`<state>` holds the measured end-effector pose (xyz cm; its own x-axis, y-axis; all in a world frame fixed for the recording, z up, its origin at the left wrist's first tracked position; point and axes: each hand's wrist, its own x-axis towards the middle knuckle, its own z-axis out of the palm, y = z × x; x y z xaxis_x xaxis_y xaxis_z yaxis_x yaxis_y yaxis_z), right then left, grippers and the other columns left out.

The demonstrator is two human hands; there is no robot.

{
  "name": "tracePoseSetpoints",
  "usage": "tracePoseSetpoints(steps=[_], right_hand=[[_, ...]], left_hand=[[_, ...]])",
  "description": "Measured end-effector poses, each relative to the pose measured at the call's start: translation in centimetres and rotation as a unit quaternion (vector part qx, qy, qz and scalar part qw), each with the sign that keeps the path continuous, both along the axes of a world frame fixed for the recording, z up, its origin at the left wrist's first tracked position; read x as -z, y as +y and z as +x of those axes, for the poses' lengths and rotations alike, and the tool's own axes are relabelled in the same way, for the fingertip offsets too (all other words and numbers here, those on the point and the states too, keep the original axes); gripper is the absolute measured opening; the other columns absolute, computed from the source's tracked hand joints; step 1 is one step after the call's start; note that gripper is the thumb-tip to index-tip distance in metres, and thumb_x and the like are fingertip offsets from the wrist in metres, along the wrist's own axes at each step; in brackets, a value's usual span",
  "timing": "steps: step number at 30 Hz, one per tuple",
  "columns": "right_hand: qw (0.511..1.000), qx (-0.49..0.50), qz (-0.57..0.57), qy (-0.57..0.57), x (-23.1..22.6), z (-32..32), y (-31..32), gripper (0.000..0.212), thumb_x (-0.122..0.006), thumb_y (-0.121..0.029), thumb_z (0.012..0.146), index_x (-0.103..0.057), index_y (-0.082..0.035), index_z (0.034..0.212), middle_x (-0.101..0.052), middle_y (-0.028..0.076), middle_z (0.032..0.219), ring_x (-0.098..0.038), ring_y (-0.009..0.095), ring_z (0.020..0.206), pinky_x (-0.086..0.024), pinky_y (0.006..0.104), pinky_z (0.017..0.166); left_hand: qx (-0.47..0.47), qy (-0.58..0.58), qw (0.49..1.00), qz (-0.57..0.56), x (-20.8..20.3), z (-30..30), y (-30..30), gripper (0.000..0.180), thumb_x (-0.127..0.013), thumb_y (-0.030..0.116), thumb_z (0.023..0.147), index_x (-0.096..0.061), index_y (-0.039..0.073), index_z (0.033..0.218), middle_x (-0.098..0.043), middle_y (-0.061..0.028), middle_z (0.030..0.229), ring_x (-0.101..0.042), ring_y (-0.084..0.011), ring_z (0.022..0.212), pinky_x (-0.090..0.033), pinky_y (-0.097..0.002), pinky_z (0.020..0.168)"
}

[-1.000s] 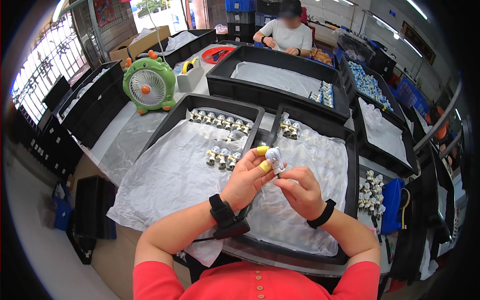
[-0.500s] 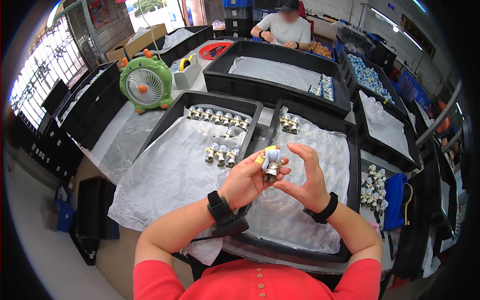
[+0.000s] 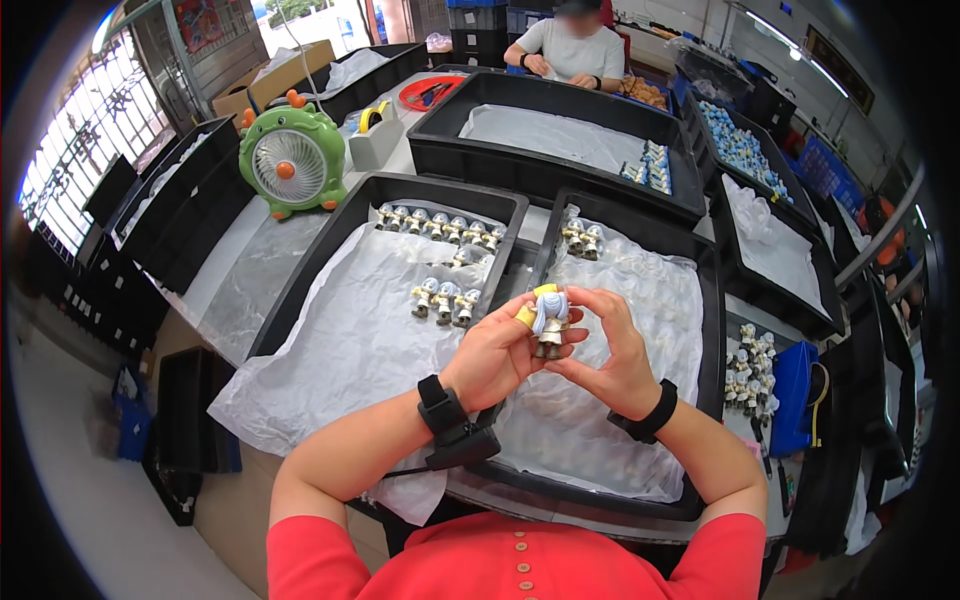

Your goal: The person assembles small, white and gold miniature figures by hand. They pick up individual components from a tray, fit them together, and place the completed figures into a black tray lined with white paper. The process is repetitive, involving picking, assembling, and placing the figures one by one.

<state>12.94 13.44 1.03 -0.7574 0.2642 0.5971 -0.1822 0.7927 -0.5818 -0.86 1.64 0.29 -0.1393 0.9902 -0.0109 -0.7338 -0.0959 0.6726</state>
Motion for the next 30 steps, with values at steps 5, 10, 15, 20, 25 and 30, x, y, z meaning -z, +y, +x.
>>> tracePoseSetpoints(steps=[5, 10, 15, 20, 25, 30], right_hand=[[1.000, -0.002, -0.004, -0.001, 0.0, 0.0, -0.1, 0.071, -0.078, -0.009, 0.062, -0.047, -0.008, 0.126, -0.051, 0.011, 0.117, -0.048, 0.028, 0.108, -0.040, 0.0364, 0.093], [1.000, -0.004, -0.014, -0.019, -0.3, 0.1, 0.0, 0.068, -0.076, -0.007, 0.065, -0.046, -0.006, 0.126, -0.052, 0.012, 0.115, -0.050, 0.027, 0.105, -0.042, 0.0354, 0.090], [0.987, -0.037, -0.148, -0.054, -0.6, 0.4, -0.1, 0.053, -0.072, -0.005, 0.072, -0.051, -0.005, 0.121, -0.054, 0.010, 0.106, -0.056, 0.018, 0.091, -0.047, 0.0295, 0.078], [0.980, -0.018, -0.197, -0.003, 0.6, 0.0, 0.2, 0.036, -0.069, -0.002, 0.075, -0.057, -0.004, 0.109, -0.056, 0.007, 0.093, -0.058, 0.012, 0.076, -0.049, 0.0244, 0.069], [0.987, -0.001, -0.159, 0.023, 0.7, 0.0, 0.2, 0.034, -0.069, 0.000, 0.075, -0.057, -0.004, 0.107, -0.057, 0.005, 0.087, -0.058, 0.012, 0.076, -0.050, 0.0249, 0.070], [0.979, -0.001, -0.200, 0.042, 0.9, 0.1, -0.1, 0.034, -0.068, 0.002, 0.075, -0.057, -0.005, 0.106, -0.057, 0.005, 0.085, -0.058, 0.011, 0.077, -0.050, 0.0249, 0.071]], left_hand=[[-0.010, 0.000, 1.000, 0.014, 0.2, -0.1, -0.1, 0.037, -0.035, 0.017, 0.097, -0.037, 0.005, 0.132, -0.051, -0.0107, 0.123, -0.053, -0.0270, 0.113, -0.047, -0.0395, 0.090], [-0.050, 0.022, 0.998, 0.021, 0.6, -0.1, 0.0, 0.041, -0.049, 0.012, 0.092, -0.040, 0.005, 0.131, -0.051, -0.0088, 0.123, -0.054, -0.0230, 0.110, -0.046, -0.0372, 0.090], [-0.114, 0.131, 0.985, -0.005, 0.8, 0.1, -0.2, 0.043, -0.059, 0.002, 0.085, -0.046, 0.004, 0.125, -0.054, -0.0077, 0.115, -0.055, -0.0150, 0.102, -0.045, -0.0300, 0.088], [-0.094, 0.176, 0.980, 0.009, 0.5, 0.7, -0.2, 0.039, -0.058, -0.003, 0.083, -0.048, 0.003, 0.120, -0.055, -0.0070, 0.112, -0.054, -0.0135, 0.104, -0.044, -0.0271, 0.088], [-0.096, 0.193, 0.976, 0.031, 0.5, 0.7, -0.2, 0.044, -0.056, -0.006, 0.082, -0.046, 0.003, 0.124, -0.052, -0.0069, 0.120, -0.050, -0.0156, 0.112, -0.043, -0.0272, 0.090], [-0.082, 0.179, 0.980, 0.020, 0.1, 0.7, -0.4, 0.050, -0.054, -0.008, 0.080, -0.043, 0.003, 0.128, -0.048, -0.0075, 0.127, -0.048, -0.0179, 0.117, -0.042, -0.0287, 0.092]])
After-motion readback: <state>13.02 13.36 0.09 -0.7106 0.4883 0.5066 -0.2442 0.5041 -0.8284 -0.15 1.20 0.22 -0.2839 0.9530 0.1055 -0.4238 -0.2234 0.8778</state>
